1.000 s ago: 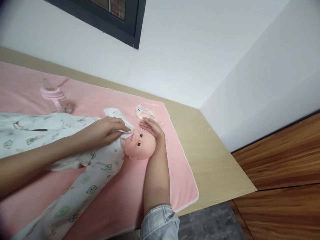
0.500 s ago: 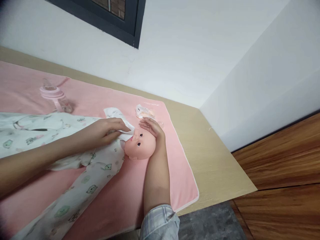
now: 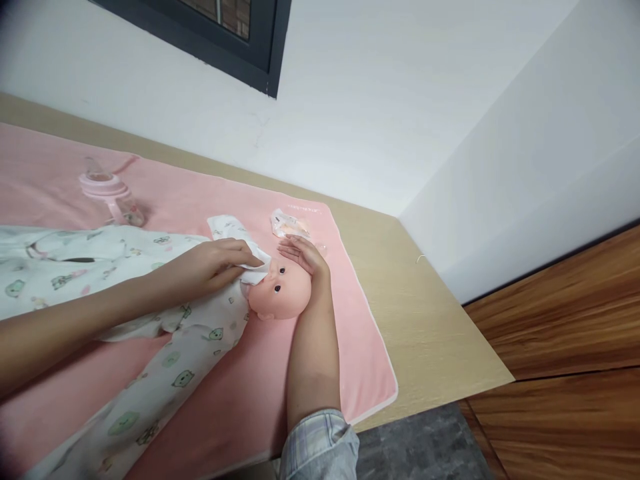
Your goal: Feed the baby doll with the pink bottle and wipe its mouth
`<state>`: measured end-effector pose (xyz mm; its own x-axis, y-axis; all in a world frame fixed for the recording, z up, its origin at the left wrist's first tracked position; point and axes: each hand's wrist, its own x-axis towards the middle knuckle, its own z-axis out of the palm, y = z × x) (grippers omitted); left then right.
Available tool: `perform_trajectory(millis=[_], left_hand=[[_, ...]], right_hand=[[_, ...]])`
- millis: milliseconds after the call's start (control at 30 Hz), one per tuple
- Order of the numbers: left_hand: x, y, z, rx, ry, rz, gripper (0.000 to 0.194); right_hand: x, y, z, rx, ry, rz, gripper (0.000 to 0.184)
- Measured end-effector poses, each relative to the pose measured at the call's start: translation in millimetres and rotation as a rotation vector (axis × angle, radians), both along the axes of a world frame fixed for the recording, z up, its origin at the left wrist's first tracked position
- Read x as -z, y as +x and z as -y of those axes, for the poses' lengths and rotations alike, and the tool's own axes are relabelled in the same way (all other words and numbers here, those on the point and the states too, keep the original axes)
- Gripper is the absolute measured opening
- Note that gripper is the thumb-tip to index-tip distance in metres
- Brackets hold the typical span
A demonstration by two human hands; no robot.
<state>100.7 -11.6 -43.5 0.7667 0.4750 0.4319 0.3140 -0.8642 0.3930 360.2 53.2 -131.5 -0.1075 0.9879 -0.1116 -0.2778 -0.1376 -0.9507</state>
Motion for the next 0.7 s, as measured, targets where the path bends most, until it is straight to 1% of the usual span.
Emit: perform_trajectory(millis=[167, 333, 400, 433, 467, 533, 633, 700], left_hand=[[0.8, 0.7, -0.5, -0.011, 0.008, -0.010, 0.042], [-3.2, -3.2, -3.1, -0.021, -0.031, 0.020, 0.040], [-7.1, -7.6, -5.1, -0.029, -0.046, 0.044, 0.038], [-9.6, -10.2, -6.1, -0.036, -0.044, 0.056, 0.036], [-12.2, -13.0, -7.2, -0.045, -0.035, 0.069, 0.035], [-17.7, -18.5, -9.7, -0.068, -0.008, 0.092, 0.033], [-24.2, -25.4, -15.0, -0.108, 0.016, 0.109, 0.033], [-27.1, -29.1, -19.3, -0.129, 0.020, 0.114, 0.035]], right_hand=[[-2.1, -1.4, 4.1, 0.012, -0.018, 0.030, 0.026], [2.2, 2.5, 2.6, -0.021, 0.022, 0.019, 0.031], [-0.8, 7.6, 3.2, -0.040, 0.040, 0.026, 0.035], [-5.1, 10.7, 4.4, -0.049, 0.059, 0.030, 0.037], [-11.9, 14.0, 6.6, -0.051, 0.086, 0.039, 0.038], [-32.9, 18.7, 14.0, -0.056, 0.156, 0.096, 0.037], [-78.8, 13.8, 33.7, -0.102, 0.317, 0.289, 0.031], [-111.0, -0.7, 50.5, -0.191, 0.470, 0.450, 0.031]])
